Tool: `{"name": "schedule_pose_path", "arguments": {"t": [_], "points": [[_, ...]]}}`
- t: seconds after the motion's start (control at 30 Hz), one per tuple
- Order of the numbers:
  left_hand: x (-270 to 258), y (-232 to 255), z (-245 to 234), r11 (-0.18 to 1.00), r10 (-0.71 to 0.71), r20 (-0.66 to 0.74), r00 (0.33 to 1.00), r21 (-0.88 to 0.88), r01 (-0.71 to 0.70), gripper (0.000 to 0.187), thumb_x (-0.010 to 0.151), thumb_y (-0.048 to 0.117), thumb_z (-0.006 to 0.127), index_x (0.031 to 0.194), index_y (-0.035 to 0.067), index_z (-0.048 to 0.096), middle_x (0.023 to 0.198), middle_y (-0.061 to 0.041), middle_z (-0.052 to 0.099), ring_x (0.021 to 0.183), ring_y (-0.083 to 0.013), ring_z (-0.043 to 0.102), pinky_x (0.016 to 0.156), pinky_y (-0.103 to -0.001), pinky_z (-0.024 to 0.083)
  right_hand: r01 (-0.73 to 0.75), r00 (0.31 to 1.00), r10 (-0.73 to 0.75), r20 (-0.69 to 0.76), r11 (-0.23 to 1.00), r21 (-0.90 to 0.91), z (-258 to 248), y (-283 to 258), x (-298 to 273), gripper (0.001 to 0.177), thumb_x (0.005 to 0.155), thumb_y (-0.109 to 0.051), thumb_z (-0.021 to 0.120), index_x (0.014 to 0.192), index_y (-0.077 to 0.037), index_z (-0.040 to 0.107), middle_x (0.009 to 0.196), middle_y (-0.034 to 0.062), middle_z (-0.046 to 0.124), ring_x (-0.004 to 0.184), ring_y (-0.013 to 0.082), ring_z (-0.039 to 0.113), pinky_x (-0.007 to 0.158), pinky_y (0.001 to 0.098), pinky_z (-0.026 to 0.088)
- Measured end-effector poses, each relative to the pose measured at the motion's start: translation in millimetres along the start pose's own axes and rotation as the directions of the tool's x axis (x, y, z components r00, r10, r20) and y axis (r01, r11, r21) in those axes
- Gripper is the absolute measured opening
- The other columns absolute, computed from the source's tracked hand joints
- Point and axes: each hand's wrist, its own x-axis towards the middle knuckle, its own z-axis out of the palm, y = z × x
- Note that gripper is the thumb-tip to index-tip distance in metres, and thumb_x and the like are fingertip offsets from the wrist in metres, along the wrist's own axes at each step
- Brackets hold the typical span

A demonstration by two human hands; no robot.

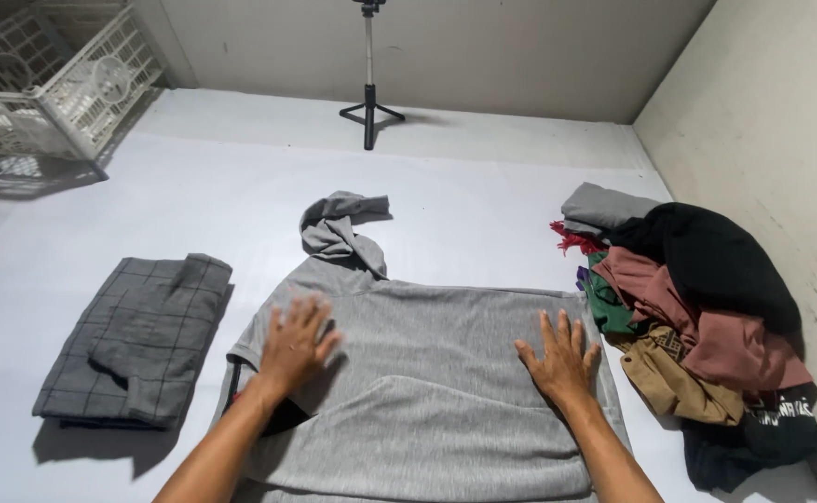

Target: Folding a grey long-sleeved shirt on a flat white surface.

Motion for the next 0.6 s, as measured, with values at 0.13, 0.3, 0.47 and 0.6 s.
{"name": "schedule_pose_path", "arguments": {"t": [0.13, 0.3, 0.47, 0.6], "points": [[-19, 13, -12, 0.999, -0.036, 0.191, 0.981, 0.037, 0.030, 0.078, 0.094, 0.069, 0.039, 0.157, 0.024, 0.030, 0.167, -0.010, 0.019, 0.154, -0.0362, 0.014, 0.119, -0.064, 0.009, 0.023, 0.999, -0.020, 0.045, 0.997, -0.069, -2, -3, 2, 0.088, 0.089, -0.080, 0.039, 0.160, -0.029, 0.026, 0.169, 0.0101, 0.014, 0.156, 0.0375, 0.004, 0.118, 0.0697, 0.003], [-17, 9, -8, 0.996, -0.085, 0.222, 0.971, 0.018, 0.083, 0.073, 0.096, 0.066, 0.037, 0.158, 0.028, 0.026, 0.169, -0.006, 0.010, 0.154, -0.0357, 0.007, 0.119, -0.067, 0.004, -0.034, 0.999, 0.035, 0.032, 0.998, -0.053, -8, 18, 9, 0.092, 0.086, -0.081, 0.041, 0.160, -0.028, 0.025, 0.169, 0.0098, 0.013, 0.156, 0.0343, 0.005, 0.117, 0.0709, 0.002], [-45, 41, 10, 0.998, 0.053, -0.093, 0.994, 0.051, -0.049, 0.076, 0.099, 0.062, 0.041, 0.160, 0.019, 0.027, 0.169, -0.015, 0.014, 0.155, -0.0412, 0.011, 0.118, -0.069, 0.006, 0.037, 0.999, -0.037, 0.006, 0.999, -0.015, -14, 17, -16, 0.092, 0.089, -0.079, 0.038, 0.161, -0.024, 0.023, 0.169, 0.0129, 0.010, 0.154, 0.0369, 0.003, 0.114, 0.0717, 0.001], [-90, 98, -10, 0.948, 0.306, -0.151, 0.940, -0.046, -0.316, 0.081, 0.095, 0.067, 0.046, 0.158, 0.020, 0.026, 0.166, -0.017, 0.012, 0.150, -0.0433, 0.008, 0.111, -0.069, 0.003, 0.110, 0.989, -0.102, 0.105, 0.991, -0.072, -6, 3, -43, 0.093, 0.086, -0.083, 0.037, 0.160, -0.029, 0.023, 0.169, 0.0100, 0.009, 0.156, 0.0372, 0.000, 0.116, 0.0696, 0.001]]}}
